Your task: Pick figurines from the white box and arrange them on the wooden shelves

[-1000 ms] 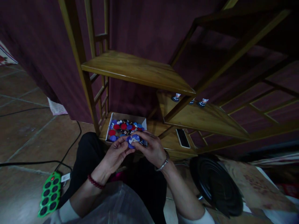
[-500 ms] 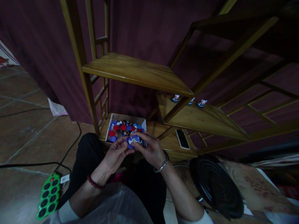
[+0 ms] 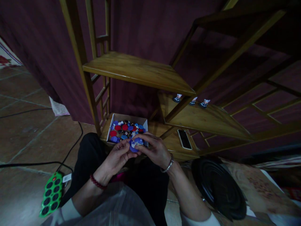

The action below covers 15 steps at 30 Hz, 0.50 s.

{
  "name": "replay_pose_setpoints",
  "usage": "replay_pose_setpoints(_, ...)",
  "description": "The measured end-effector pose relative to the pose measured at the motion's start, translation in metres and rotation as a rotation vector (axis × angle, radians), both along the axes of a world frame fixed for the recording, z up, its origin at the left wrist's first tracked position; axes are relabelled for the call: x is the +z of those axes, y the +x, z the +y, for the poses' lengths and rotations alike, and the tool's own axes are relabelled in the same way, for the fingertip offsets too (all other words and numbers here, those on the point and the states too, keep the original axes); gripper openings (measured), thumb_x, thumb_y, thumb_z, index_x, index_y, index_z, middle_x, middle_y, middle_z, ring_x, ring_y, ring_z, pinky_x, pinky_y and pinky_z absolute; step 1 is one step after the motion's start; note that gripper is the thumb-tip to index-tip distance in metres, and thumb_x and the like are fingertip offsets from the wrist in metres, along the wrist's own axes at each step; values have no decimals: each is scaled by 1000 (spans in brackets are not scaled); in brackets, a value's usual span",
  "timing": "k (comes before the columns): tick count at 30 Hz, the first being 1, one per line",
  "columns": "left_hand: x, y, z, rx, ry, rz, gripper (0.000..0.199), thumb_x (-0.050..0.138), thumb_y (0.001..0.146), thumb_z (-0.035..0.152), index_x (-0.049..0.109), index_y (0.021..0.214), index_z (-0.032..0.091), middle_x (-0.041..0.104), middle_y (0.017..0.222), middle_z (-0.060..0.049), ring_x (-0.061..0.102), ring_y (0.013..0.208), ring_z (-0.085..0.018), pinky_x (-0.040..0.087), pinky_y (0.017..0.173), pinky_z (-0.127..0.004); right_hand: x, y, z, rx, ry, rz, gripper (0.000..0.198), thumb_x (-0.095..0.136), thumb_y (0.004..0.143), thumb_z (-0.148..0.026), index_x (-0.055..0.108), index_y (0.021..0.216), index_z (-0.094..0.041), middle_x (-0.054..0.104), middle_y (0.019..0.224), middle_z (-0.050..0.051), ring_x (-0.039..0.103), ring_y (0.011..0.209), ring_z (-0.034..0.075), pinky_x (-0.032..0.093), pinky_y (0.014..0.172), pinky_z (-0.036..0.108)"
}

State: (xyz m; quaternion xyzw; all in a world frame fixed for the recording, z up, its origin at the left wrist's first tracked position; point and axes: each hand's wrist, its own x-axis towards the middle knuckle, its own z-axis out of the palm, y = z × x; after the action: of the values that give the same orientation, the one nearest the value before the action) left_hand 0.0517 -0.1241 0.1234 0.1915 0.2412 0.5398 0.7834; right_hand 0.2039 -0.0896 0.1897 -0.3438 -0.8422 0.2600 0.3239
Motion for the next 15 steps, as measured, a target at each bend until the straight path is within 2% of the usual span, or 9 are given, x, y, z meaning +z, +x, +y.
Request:
replay_pose_setpoints(9,-3,2,-2,-55,5,-43,17,65,73,26,62,82,12,67,79,-6,65,70,-16,50,66,-24,3,3,2,51,-39,6,24,60,78,-27,62,101,-23,66,92,2,60,86,15,48,78,27)
replay_pose_setpoints(15,1,4,-2,26,-19,-53,17,68,70,19,62,86,15,65,84,-2,63,76,-13,50,76,-27,-3,2,0,-50,-67,18,24,61,77,-26,61,100,-23,66,93,2,60,86,15,48,77,28)
